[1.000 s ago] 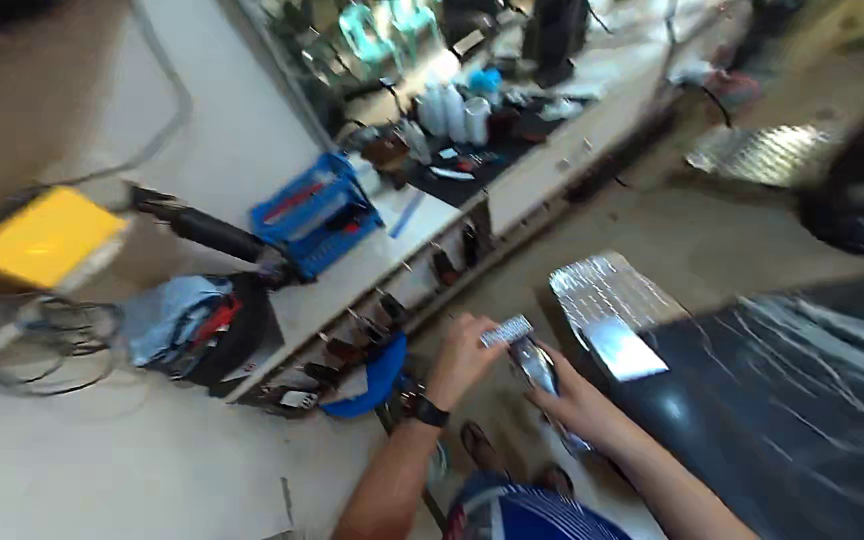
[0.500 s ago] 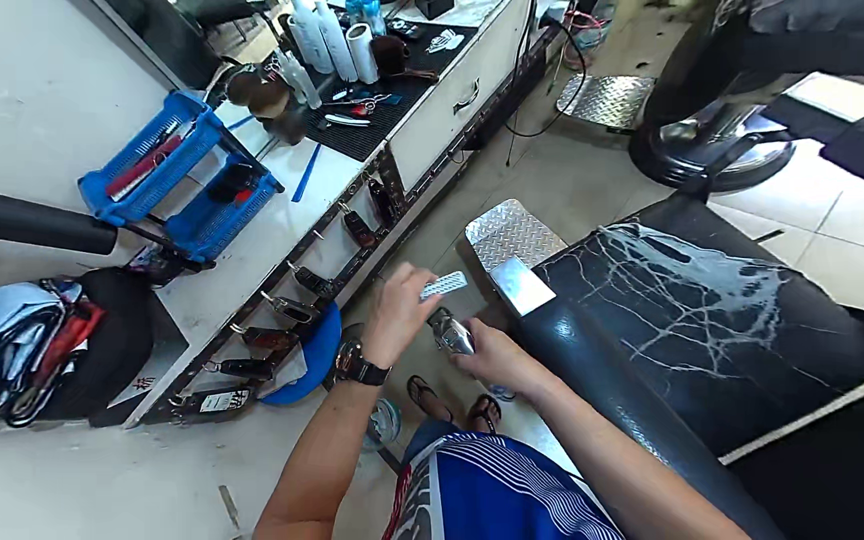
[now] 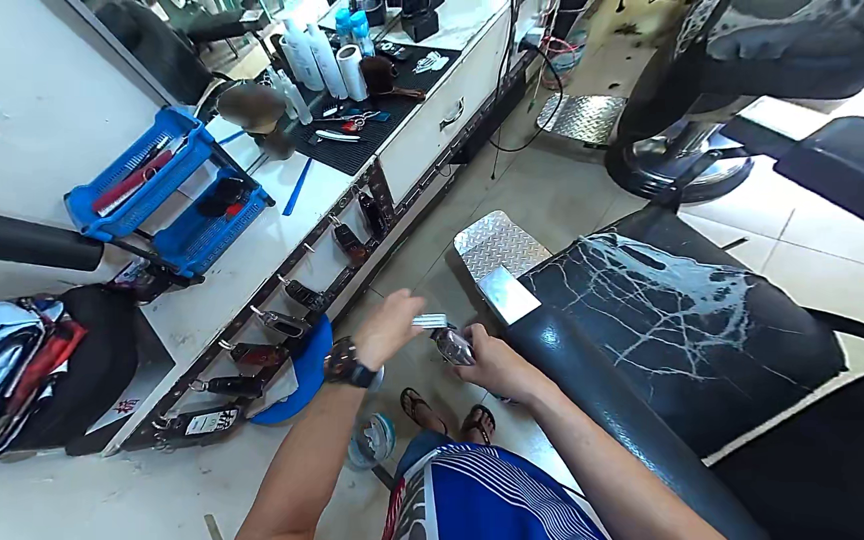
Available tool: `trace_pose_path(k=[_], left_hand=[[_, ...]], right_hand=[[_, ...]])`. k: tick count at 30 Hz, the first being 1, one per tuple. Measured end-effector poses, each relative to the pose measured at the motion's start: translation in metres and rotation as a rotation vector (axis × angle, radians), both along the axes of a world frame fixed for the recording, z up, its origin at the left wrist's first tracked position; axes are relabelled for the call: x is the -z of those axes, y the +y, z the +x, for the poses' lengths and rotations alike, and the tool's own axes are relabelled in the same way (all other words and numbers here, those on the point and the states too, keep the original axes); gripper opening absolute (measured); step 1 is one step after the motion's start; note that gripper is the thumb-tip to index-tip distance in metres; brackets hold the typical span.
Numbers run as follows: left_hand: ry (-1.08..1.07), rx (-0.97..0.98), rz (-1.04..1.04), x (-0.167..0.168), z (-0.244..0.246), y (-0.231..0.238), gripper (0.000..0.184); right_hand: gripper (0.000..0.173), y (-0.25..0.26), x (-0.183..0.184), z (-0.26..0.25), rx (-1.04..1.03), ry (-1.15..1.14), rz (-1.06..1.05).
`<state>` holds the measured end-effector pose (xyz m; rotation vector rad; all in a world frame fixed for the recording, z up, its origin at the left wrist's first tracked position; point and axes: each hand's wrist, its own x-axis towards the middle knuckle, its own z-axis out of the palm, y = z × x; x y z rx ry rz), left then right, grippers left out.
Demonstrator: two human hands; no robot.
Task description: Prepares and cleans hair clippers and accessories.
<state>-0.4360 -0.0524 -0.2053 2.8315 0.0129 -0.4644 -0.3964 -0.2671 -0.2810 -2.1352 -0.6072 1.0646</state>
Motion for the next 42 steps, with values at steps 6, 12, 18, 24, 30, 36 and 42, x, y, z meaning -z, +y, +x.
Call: trace_pose_path(k=[6,12,18,24,30,36,42], left_hand=[[-0.33,-0.581,-0.559,0.006,-0.05,0.038,0.028],[-0.408,-0.485,-1.082,0.037,-0.072,-0.017,0.026],[-0.375,-0.555,-0.653,0.032,-0.073,0.003,0.026],[-0.431,-0.293,-0.558,0.011,-0.069,0.0,0.023],[-0.386,-0.119,-0.503,-0.003,-0.058,-0.003,0.022],[-0.34,-0.16,-0.497,-0.003,-0.047,-0.003,0.024],[-0.381,-0.37,-0.468,0.012,-0.044,0.008,0.024]], right_hand=[[0.055,-0.016,0.028,-0.006,0.465,0.729,0.739],[0.07,-0.014,0.049,-0.016,0.231,1.184,0.896],[0.09,-0.019,0.064,-0.023,0.062,1.372,1.022],[0.087,-0.026,0.066,-0.023,-0.039,1.399,1.004],[0.088,-0.023,0.058,-0.024,0.006,1.436,0.969],[0.086,-0.016,0.055,-0.025,0.07,1.419,0.973],[0.08,-0.009,0.047,-0.031,0.247,1.445,0.959]])
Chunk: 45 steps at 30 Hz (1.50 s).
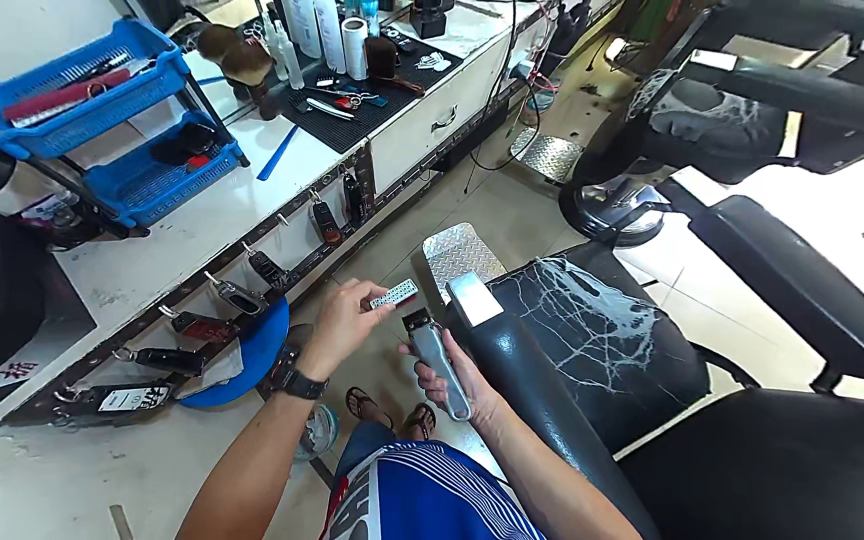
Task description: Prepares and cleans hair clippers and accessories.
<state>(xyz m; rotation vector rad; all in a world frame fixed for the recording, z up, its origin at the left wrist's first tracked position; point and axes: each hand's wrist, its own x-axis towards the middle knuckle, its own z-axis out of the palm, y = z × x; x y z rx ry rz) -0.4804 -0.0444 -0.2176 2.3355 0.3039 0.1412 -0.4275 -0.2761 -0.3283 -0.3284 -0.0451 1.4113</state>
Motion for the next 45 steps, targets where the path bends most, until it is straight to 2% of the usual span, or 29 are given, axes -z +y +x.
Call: trace_pose_path(k=[2,3,7,10,11,13,15,18,20,22,23,25,26,29,32,36,41,45], left_hand=[[0.068,0.057,-0.223,0.007,-0.004,-0.004,0.024],[0.102,0.065,-0.253,0.015,-0.004,-0.003,0.023],[0.112,-0.133,-0.151,0.036,-0.001,0.012,0.025],[0.08,-0.043,-0.445,0.033,-0.002,0.006,0.025],[0.092,-0.028,-0.474,0.034,0.0,0.006,0.024],[0.091,-0.143,-0.355,0.037,0.004,0.022,0.025],[-0.01,-0.278,-0.256,0.028,0.004,0.055,0.027],[-0.189,-0.325,-0.22,-0.001,-0.014,0.111,0.029],[-0.281,-0.366,-0.185,-0.016,-0.033,0.155,0.031],[-0.338,-0.443,-0.153,-0.025,-0.052,0.202,0.034],[-0.342,-0.5,-0.141,-0.025,-0.06,0.224,0.035],[-0.307,-0.626,-0.121,-0.021,-0.073,0.262,0.036],[-0.282,-0.688,-0.118,-0.017,-0.079,0.279,0.037],[-0.246,-0.838,-0.138,-0.002,-0.095,0.314,0.035],[-0.267,-0.846,-0.191,0.002,-0.096,0.319,0.033],[-0.295,-0.799,-0.116,0.004,-0.103,0.321,0.035],[-0.359,-0.747,-0.137,0.005,-0.103,0.323,0.032],[-0.321,-0.739,-0.09,0.006,-0.106,0.32,0.033]], right_hand=[[0.078,0.008,-0.007,-0.002,0.05,0.097,-0.092],[0.078,0.012,-0.011,-0.002,0.057,0.13,-0.138],[0.075,0.026,-0.018,0.0,0.086,0.169,-0.246],[0.072,0.029,-0.021,0.004,0.099,0.137,-0.264],[0.071,0.031,-0.022,0.006,0.079,0.107,-0.254],[0.072,0.037,-0.024,0.007,0.062,0.019,-0.261],[0.075,0.044,-0.029,0.014,0.073,-0.125,-0.305],[0.082,0.057,-0.047,0.027,0.128,-0.273,-0.454],[0.07,0.074,-0.058,0.035,0.233,-0.37,-0.528],[0.047,0.09,-0.062,0.045,0.372,-0.457,-0.444],[0.042,0.099,-0.064,0.052,0.42,-0.462,-0.381],[0.063,0.119,-0.073,0.065,0.474,-0.432,-0.293],[0.067,0.133,-0.078,0.07,0.488,-0.408,-0.258],[0.046,0.188,-0.087,0.082,0.537,-0.334,-0.215],[0.033,0.233,-0.09,0.094,0.557,-0.278,-0.187],[0.029,0.276,-0.099,0.102,0.543,-0.168,-0.143],[0.021,0.318,-0.113,0.109,0.772,-0.052,-0.195],[0.014,0.344,-0.115,0.111,0.922,0.013,-0.195]])
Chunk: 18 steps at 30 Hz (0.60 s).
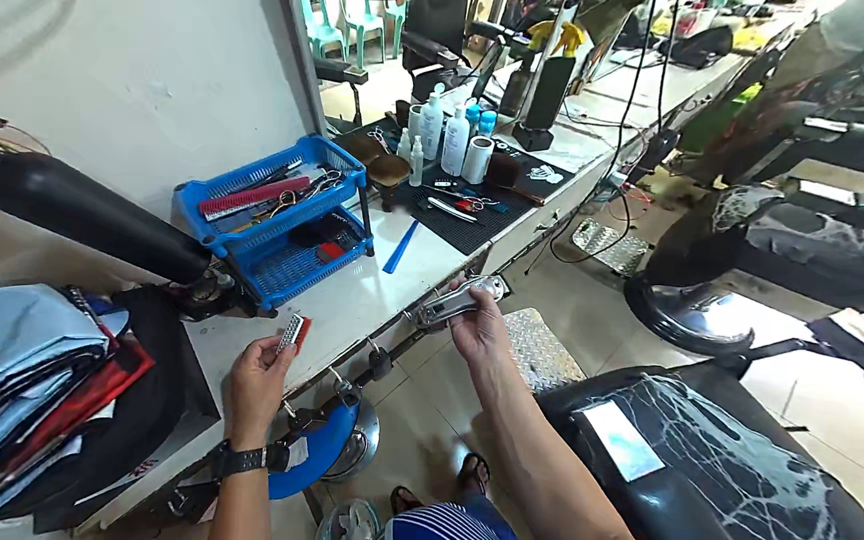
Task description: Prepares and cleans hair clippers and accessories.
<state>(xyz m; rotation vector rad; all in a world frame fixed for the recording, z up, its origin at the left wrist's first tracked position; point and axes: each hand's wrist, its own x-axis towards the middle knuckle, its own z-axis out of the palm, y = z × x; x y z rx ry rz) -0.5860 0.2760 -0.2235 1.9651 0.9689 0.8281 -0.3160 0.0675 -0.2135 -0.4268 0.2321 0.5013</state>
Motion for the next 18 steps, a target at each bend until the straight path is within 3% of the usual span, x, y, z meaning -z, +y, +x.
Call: trace_pose_path(k=[6,18], left_hand=[[-0.017,-0.008,0.03,0.0,0.002,0.0,0.032],[-0.026,0.001,0.057,0.007,0.003,0.001,0.032]], right_hand=[[0.014,0.03,0.01,0.004,0.095,0.069,0.025],[0.015,0.007,0.034,0.001,0.106,0.232,-0.003]])
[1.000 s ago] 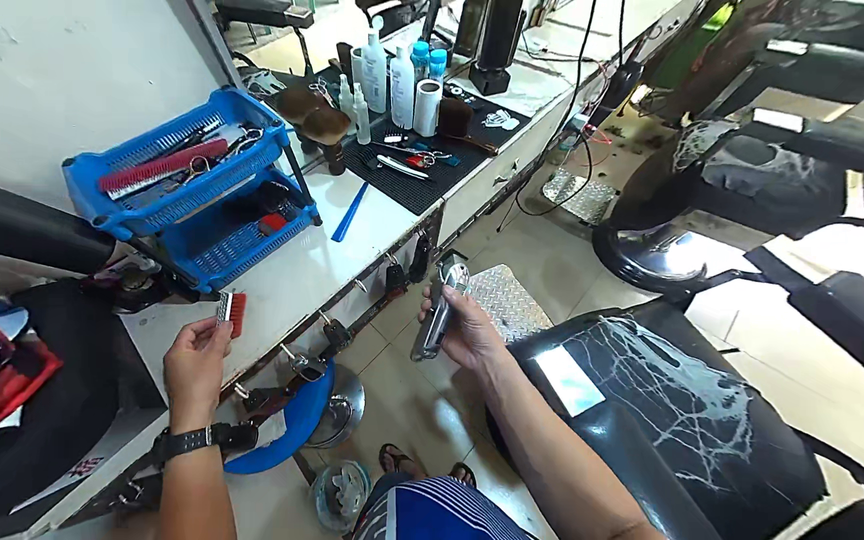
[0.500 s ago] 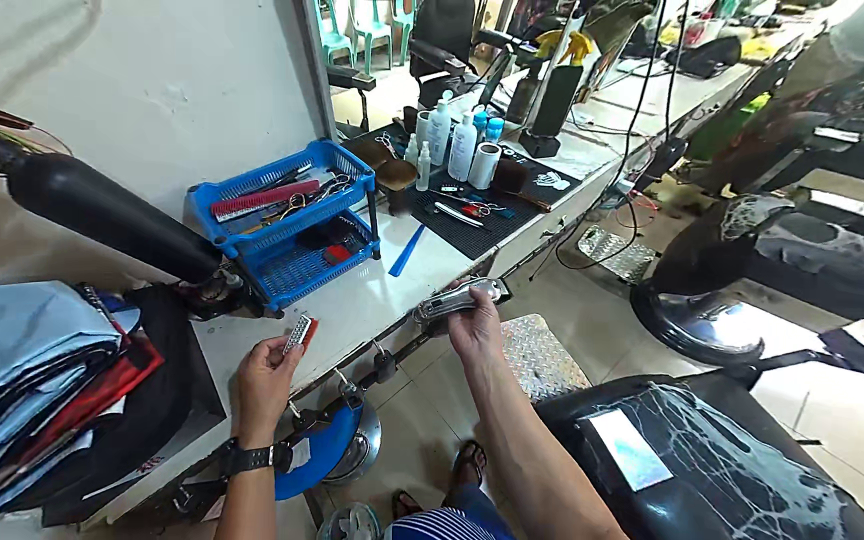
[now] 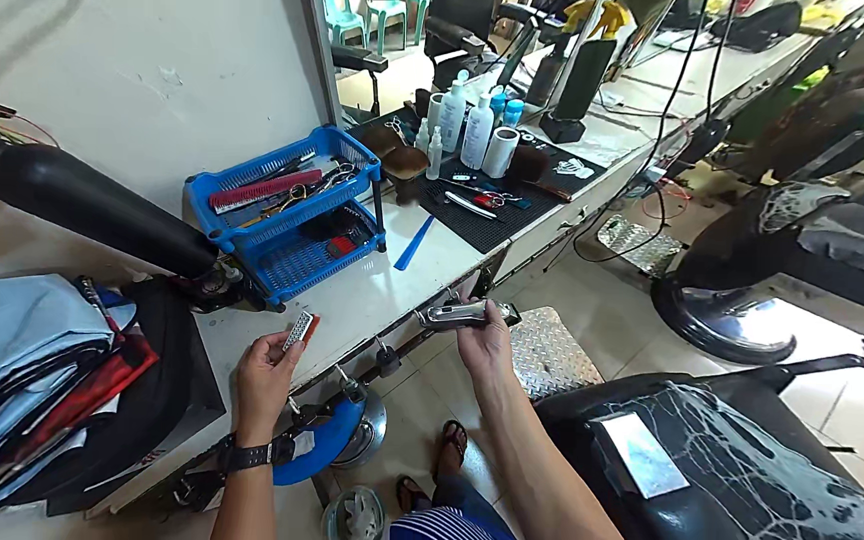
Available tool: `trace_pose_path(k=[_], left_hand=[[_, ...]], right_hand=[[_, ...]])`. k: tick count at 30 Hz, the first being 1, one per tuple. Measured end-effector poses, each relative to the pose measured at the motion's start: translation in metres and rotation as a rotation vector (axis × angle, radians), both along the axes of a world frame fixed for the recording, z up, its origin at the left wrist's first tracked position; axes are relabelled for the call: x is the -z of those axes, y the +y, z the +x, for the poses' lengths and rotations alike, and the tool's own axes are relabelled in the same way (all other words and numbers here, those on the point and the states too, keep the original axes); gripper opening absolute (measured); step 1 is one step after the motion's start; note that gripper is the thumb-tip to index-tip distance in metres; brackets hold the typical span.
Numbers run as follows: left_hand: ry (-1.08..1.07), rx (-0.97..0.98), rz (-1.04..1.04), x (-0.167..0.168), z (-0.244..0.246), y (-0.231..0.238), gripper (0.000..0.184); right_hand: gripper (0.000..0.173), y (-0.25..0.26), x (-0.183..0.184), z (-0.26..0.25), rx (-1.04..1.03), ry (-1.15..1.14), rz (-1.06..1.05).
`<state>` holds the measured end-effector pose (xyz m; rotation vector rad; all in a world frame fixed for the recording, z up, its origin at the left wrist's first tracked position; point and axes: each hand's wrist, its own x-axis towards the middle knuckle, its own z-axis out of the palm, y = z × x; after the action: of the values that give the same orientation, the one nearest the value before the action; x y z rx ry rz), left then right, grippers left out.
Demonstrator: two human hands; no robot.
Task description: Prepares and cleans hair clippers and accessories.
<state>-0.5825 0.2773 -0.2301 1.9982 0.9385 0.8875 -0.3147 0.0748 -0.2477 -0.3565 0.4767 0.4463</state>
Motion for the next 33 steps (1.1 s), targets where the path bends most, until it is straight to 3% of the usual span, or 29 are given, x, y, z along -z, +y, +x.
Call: trace_pose_path(k=[6,12,16,27,30,33], left_hand=[[0.012,-0.011,-0.009,0.001,-0.002,-0.001,0.031],[0.011,-0.016,-0.038,-0.002,0.003,-0.001,0.028],[-0.005,-0.015,-0.035,0.0,0.005,-0.002,0.026],[0.025,-0.067,-0.039,0.001,0.005,-0.005,0.025],[0.058,-0.086,-0.038,0.001,0.0,-0.005,0.026],[0.056,-0.097,-0.042,0.001,0.0,-0.004,0.028]], right_hand=[[0.032,-0.023,0.061,-0.022,-0.082,0.147,0.023],[0.041,0.003,0.117,-0.053,-0.291,0.42,0.119],[0.041,0.02,0.13,-0.05,-0.386,0.409,0.184],[0.038,0.005,0.139,-0.044,-0.53,0.277,0.023],[0.038,-0.011,0.132,-0.057,-0.791,0.007,-0.421],[0.045,-0.021,0.11,-0.084,-0.976,-0.673,-0.829]])
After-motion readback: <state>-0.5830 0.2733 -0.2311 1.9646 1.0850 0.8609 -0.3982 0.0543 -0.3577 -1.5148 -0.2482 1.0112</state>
